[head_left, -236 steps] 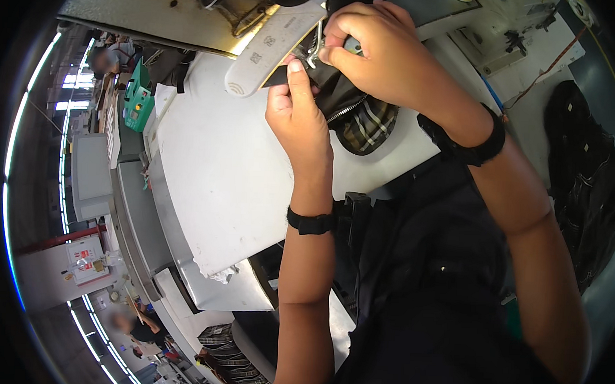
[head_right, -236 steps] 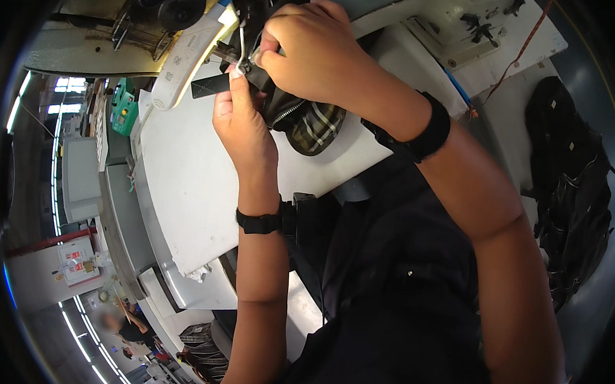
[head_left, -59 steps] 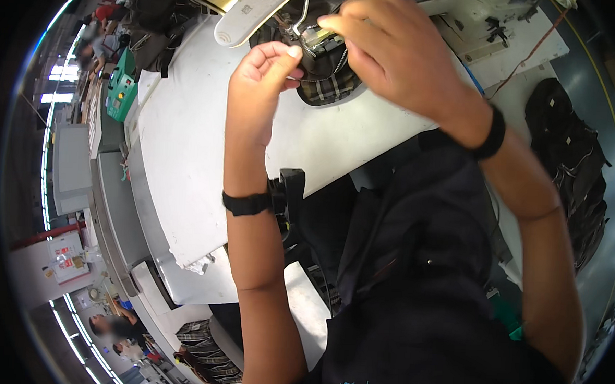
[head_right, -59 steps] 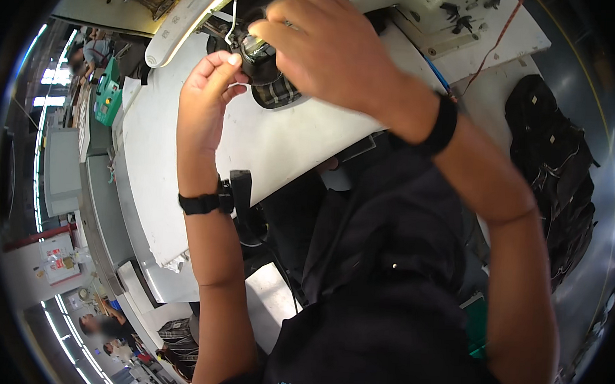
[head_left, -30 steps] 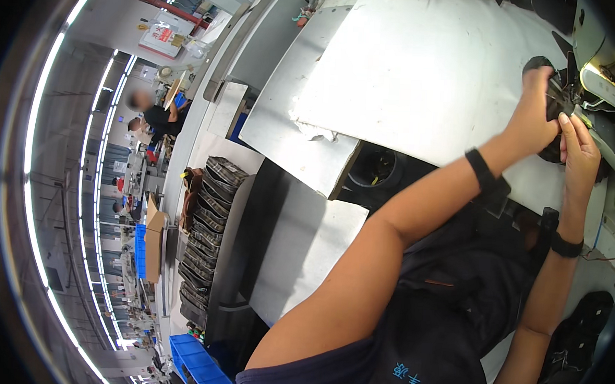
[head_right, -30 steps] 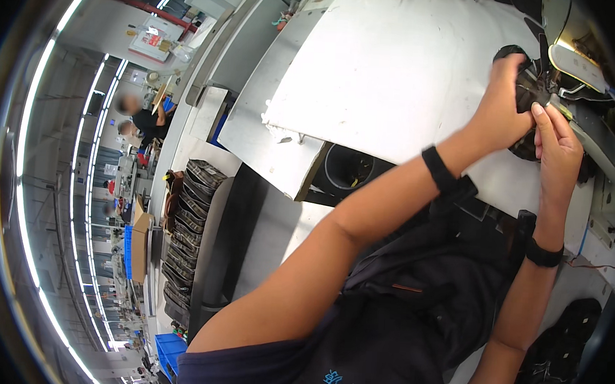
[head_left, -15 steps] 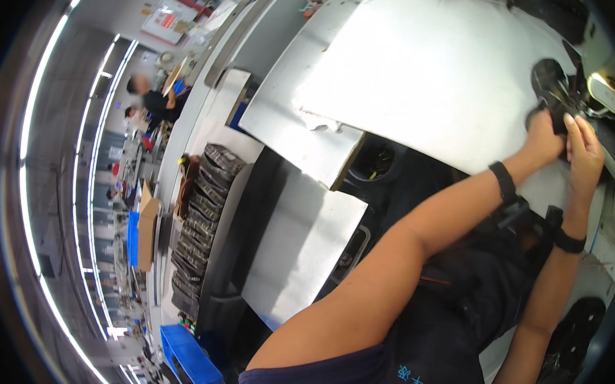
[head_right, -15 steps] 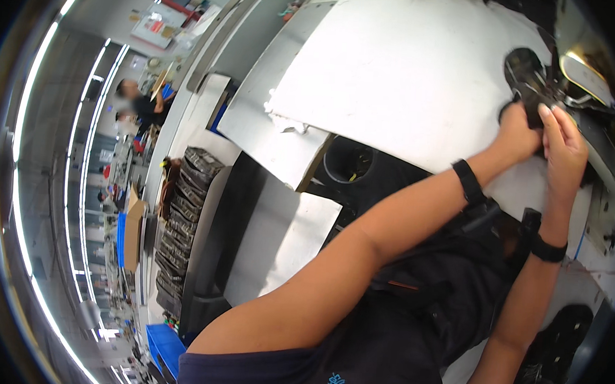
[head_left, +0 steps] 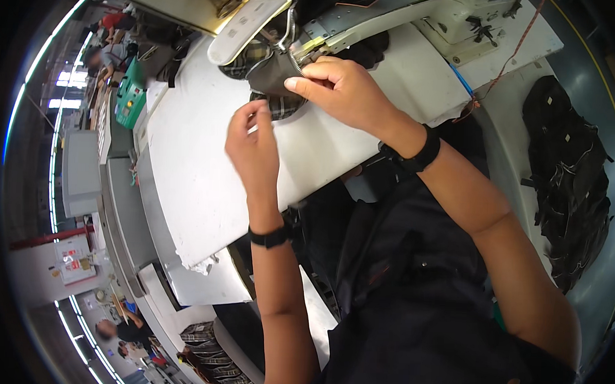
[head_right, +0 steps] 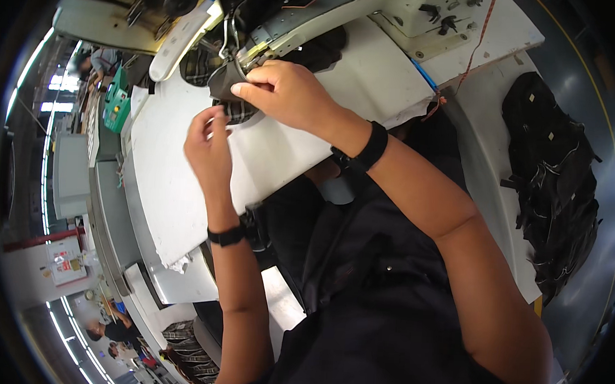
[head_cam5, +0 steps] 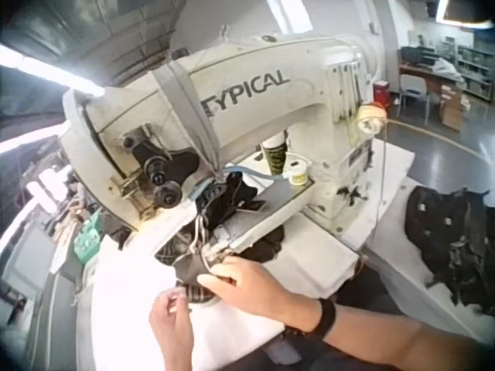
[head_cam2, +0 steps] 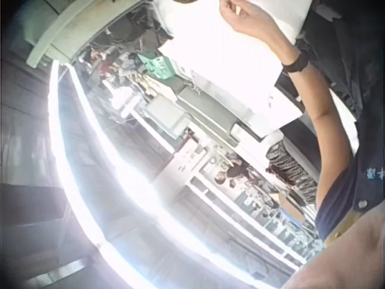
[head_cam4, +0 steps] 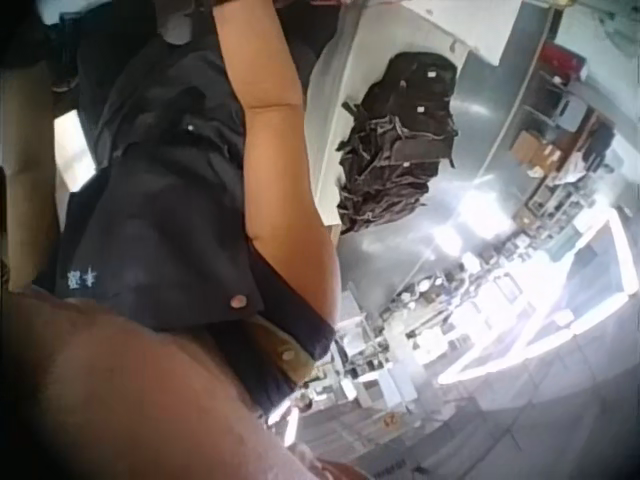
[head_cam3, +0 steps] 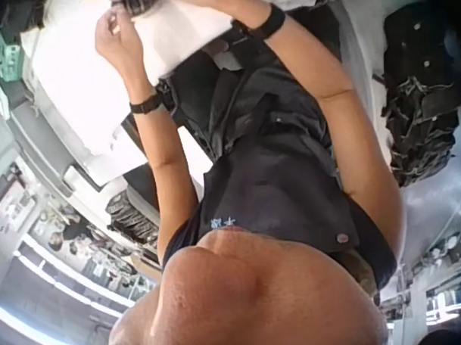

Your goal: The recorder is using an industrial sewing machine to assemble leather and fabric components of a bag.

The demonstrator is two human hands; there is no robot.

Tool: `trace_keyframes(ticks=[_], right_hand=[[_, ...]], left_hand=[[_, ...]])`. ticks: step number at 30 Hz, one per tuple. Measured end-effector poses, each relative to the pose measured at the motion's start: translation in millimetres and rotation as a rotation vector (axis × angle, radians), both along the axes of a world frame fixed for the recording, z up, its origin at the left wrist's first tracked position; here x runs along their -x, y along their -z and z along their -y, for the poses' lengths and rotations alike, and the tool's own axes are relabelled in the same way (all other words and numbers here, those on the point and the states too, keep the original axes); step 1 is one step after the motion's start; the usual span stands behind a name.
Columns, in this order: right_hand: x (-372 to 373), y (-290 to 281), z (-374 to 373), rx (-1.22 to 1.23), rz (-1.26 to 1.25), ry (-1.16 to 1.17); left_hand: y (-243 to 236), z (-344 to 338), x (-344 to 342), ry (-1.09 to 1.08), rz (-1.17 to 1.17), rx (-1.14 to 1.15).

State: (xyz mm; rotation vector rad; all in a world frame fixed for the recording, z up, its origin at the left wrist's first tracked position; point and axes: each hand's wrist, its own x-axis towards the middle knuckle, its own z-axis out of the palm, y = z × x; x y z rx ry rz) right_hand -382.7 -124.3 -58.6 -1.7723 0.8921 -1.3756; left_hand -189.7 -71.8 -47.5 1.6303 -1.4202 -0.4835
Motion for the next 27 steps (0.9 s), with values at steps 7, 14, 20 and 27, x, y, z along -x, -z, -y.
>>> trace_keyframes(ticks=[7, 14, 20, 27], right_hand=[[-5.0, 2.2, -12.9, 0.029, 0.041, 0.198], [-2.9, 0.8, -8.1, 0.079, 0.1, 0.191], [-4.4, -6.0, -17.3, 0.026, 0.134, 0.088], [-5.5, -10.2, -12.8, -0.3, 0.313, -0.064]], left_hand=[[-32.1, 24.8, 43.5, 0.208, -0.43, 0.031], [-34.3, 42.9, 37.0, 0.206, -0.643, -0.119], [-42.5, 53.1, 32.4, 0.233, -0.644, -0.19], [-41.1, 59.6, 24.4, 0.301, -0.673, -0.216]])
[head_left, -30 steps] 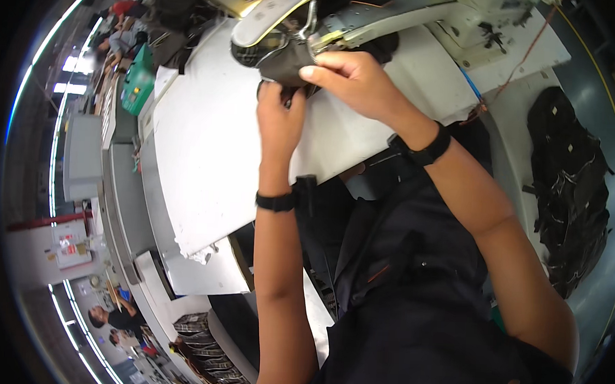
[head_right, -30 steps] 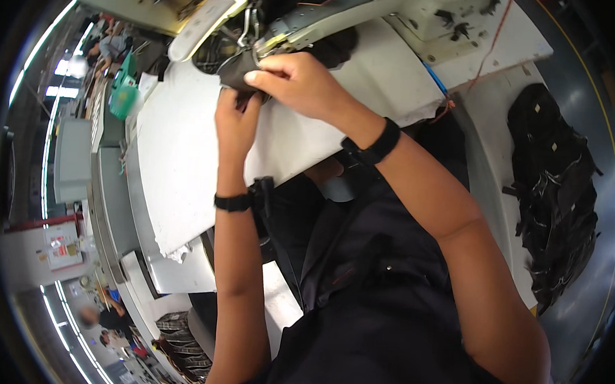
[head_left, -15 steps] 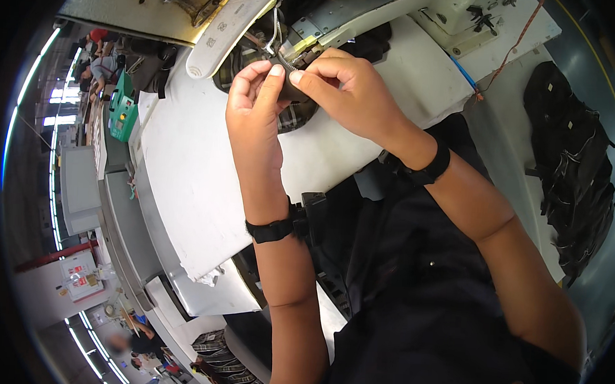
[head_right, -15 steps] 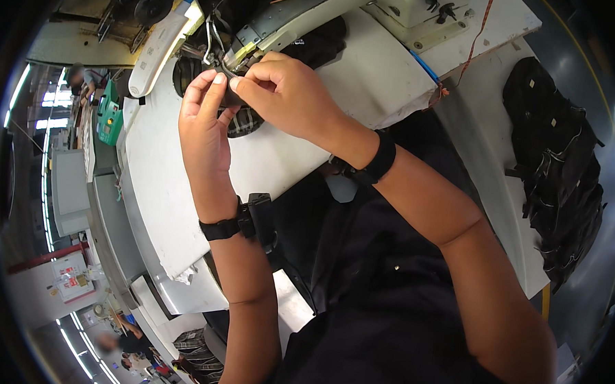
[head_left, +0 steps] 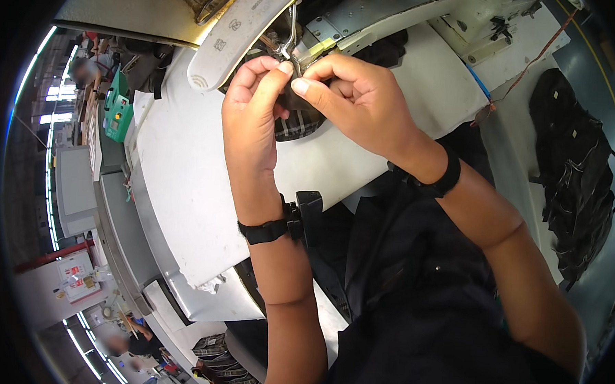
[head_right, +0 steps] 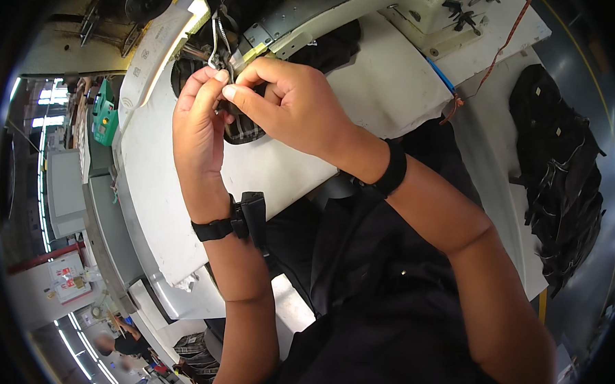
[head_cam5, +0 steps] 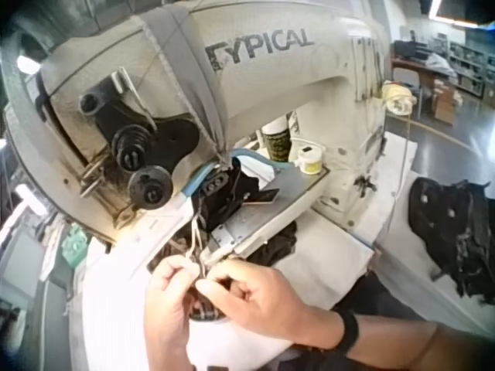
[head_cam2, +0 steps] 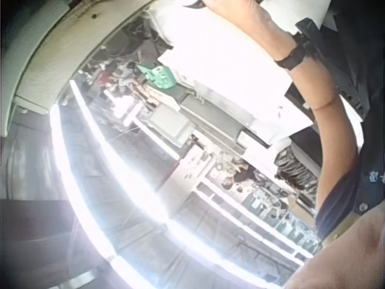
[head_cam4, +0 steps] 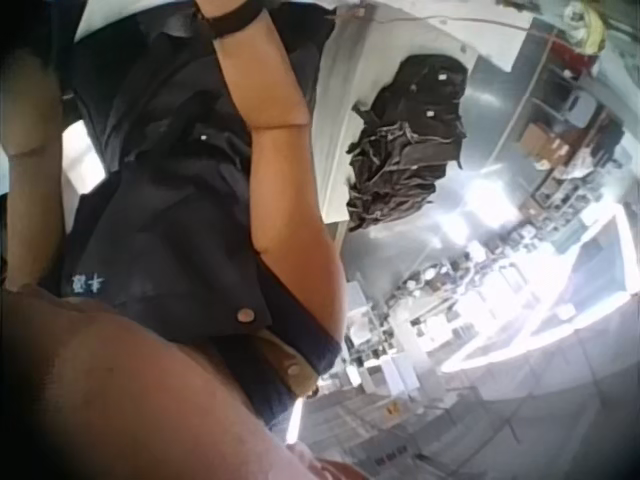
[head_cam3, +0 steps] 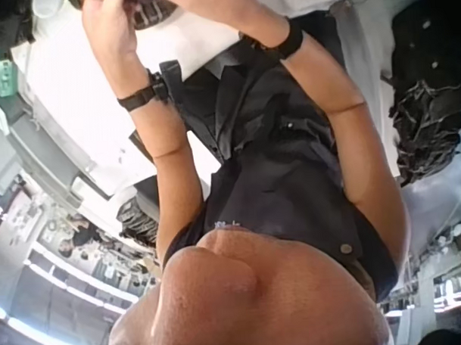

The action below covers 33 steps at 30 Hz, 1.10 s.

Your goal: The recorder is using an industrial sewing machine to assemble leather and fabric components of a bag.

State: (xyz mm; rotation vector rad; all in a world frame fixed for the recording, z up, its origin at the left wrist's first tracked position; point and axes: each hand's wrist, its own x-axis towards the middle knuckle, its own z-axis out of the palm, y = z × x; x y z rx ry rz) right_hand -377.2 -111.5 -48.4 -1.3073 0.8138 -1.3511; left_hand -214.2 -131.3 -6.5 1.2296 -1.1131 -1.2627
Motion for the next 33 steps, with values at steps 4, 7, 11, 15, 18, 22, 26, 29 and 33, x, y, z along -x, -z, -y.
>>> trace_keyframes(ticks=[4, 7, 11, 15, 18, 22, 26, 29, 33], right_hand=[[-11.7, 4.2, 7.7, 0.024, 0.104, 0.015], [-6.7, 0.7, 7.3, 0.029, 0.077, 0.056], [-7.7, 11.0, 15.0, 0.051, 0.086, 0.067], [-8.3, 16.0, 15.6, 0.068, 0.123, 0.065], [-7.8, 15.3, 15.1, 0.064, 0.098, 0.053], [-11.2, 13.1, 11.3, 0.053, 0.105, 0.082], [-13.8, 11.0, 6.6, 0.119, 0.058, 0.166], [-10.2, 17.4, 6.7, 0.284, -0.043, 0.221], [-11.4, 15.6, 6.3, 0.181, 0.002, 0.16]], left_hand=[[1.1, -1.2, 2.2, 0.0, 0.028, 0.003], [2.1, -1.8, 4.3, -0.005, 0.022, 0.013], [2.4, -2.0, 5.8, -0.012, 0.023, 0.008], [2.5, -2.0, 7.3, -0.014, 0.027, 0.006], [5.1, 0.2, 6.2, -0.009, 0.006, 0.02], [10.3, 2.0, -1.0, 0.042, -0.034, 0.03], [15.0, 2.3, -7.6, 0.095, -0.142, 0.03], [17.9, 5.7, -12.7, 0.17, -0.188, 0.009], [16.3, 7.7, -16.7, 0.196, -0.195, -0.001]])
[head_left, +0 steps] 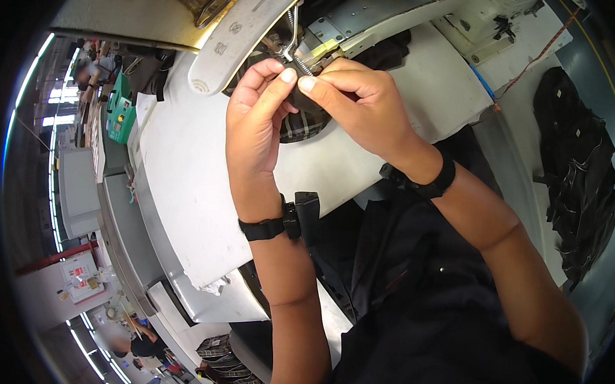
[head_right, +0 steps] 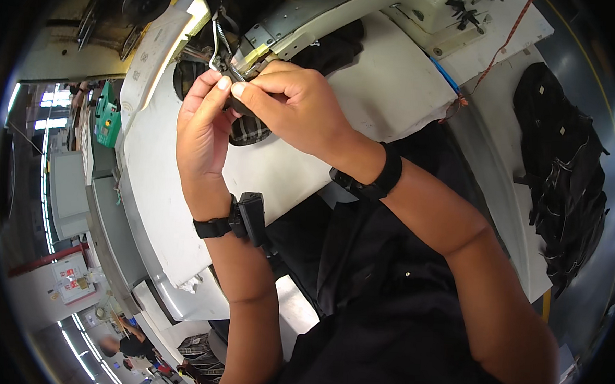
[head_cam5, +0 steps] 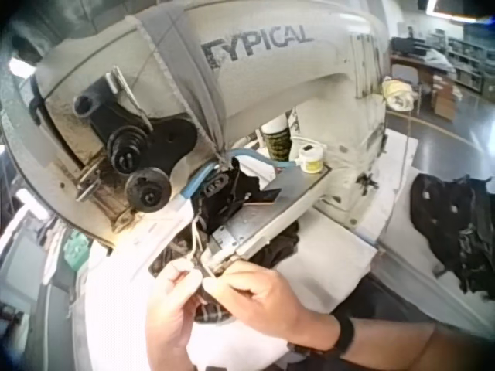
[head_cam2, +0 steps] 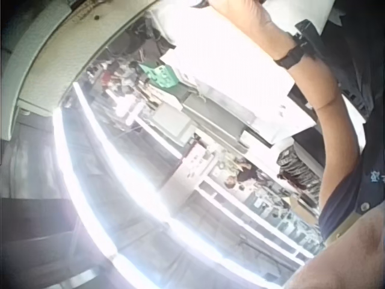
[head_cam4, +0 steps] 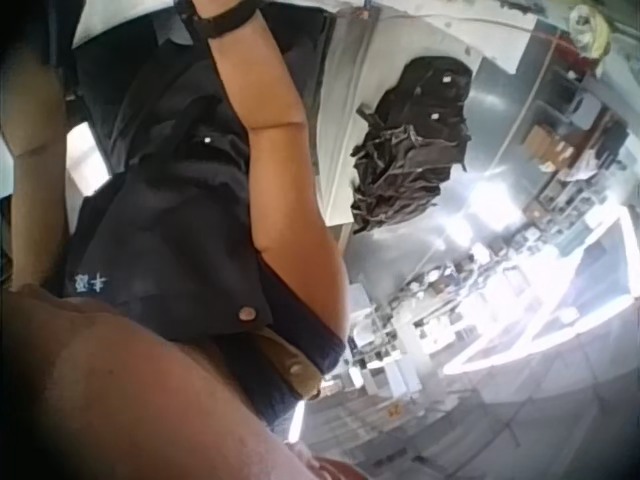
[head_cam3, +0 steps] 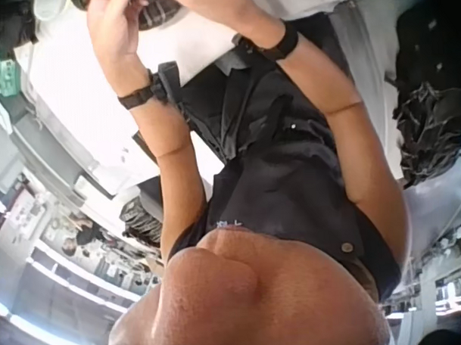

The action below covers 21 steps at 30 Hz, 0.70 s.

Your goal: The recorder is using an industrial sewing machine to assemble leather and fabric components of a bag.

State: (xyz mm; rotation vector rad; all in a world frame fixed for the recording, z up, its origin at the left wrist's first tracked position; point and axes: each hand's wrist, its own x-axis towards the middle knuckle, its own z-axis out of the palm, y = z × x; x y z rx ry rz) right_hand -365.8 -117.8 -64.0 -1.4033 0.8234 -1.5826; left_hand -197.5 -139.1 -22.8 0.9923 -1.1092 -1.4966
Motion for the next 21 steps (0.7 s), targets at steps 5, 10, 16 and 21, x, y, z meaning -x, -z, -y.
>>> trace_keyframes(ticks=[5, 10, 16, 21], right_hand=[[2.9, -0.2, 0.8, -0.015, 0.002, -0.032], [0.4, -0.3, 0.9, -0.05, 0.028, 0.0], [-1.6, -5.2, -1.6, -0.028, 0.016, 0.038], [-3.2, -4.8, -0.7, -0.046, 0.062, 0.019]], left_hand=[[-0.3, 2.1, -2.6, 0.007, 0.024, -0.021], [2.9, 3.7, -3.3, 0.007, 0.019, -0.035], [2.7, 10.3, -10.2, 0.088, -0.006, -0.056], [-0.8, 9.7, -10.0, 0.083, 0.022, -0.069]])
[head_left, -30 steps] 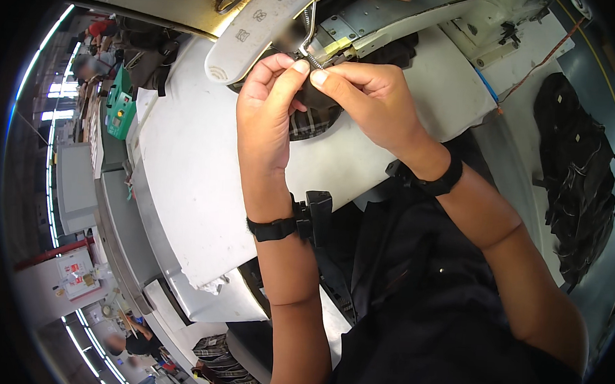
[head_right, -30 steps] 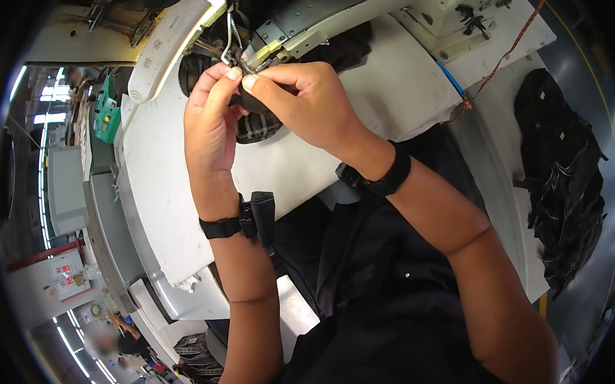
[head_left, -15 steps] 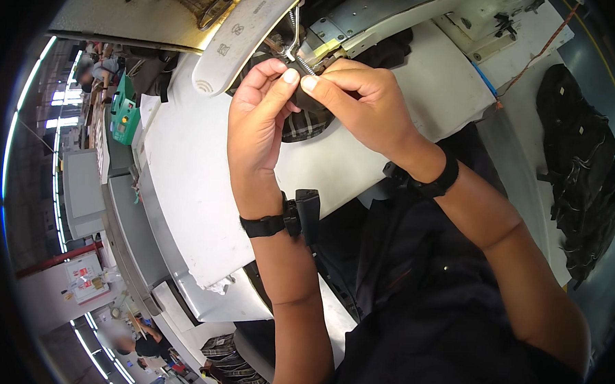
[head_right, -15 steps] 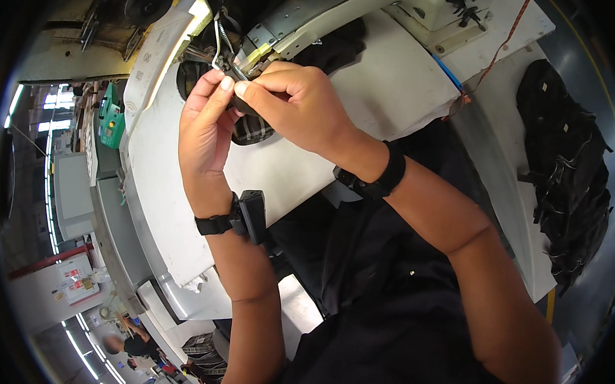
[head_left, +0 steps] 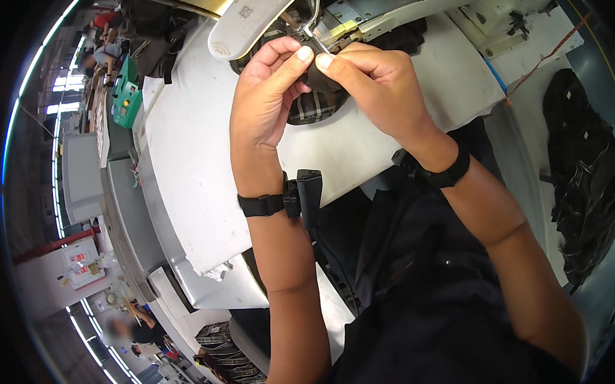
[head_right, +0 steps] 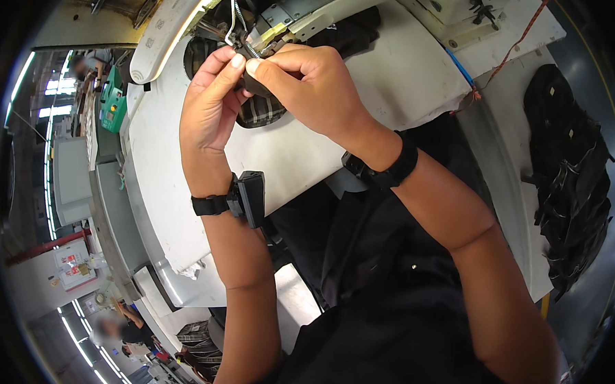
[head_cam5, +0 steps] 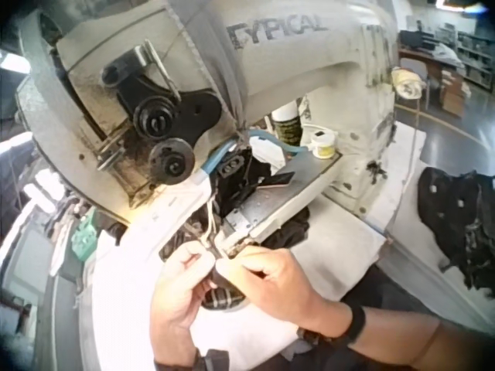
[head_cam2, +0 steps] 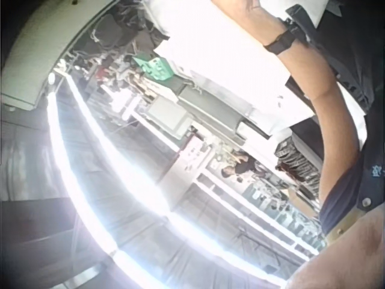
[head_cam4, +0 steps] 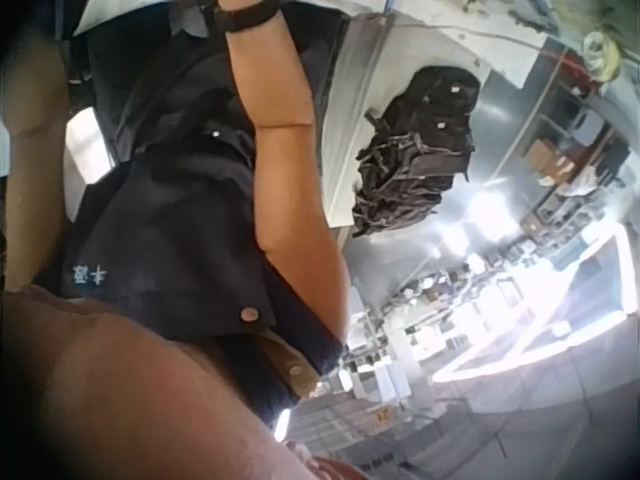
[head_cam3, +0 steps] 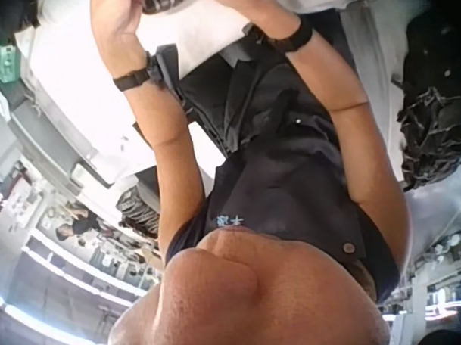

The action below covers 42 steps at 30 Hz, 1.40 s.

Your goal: The recorder is using an industrial sewing machine to assemble leather and fabric components of a bag.

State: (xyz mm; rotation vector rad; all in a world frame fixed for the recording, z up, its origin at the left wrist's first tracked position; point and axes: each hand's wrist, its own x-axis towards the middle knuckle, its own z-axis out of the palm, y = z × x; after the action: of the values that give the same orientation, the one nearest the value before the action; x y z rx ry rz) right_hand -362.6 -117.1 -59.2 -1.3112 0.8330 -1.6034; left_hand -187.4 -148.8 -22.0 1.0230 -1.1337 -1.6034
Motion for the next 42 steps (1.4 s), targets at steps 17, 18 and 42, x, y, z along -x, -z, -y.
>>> trace_keyframes(ticks=[17, 18, 42], right_hand=[[5.1, -1.7, 0.0, -0.058, -0.011, -0.072], [5.7, -4.0, -1.1, -0.074, -0.021, -0.082], [-3.5, -8.4, 5.5, -0.106, 0.037, 0.006]], left_hand=[[5.4, 6.9, -4.0, 0.026, -0.04, -0.009], [6.0, 6.7, -4.8, 0.02, -0.057, -0.007], [3.3, 13.3, -5.4, -0.003, -0.008, -0.015]])
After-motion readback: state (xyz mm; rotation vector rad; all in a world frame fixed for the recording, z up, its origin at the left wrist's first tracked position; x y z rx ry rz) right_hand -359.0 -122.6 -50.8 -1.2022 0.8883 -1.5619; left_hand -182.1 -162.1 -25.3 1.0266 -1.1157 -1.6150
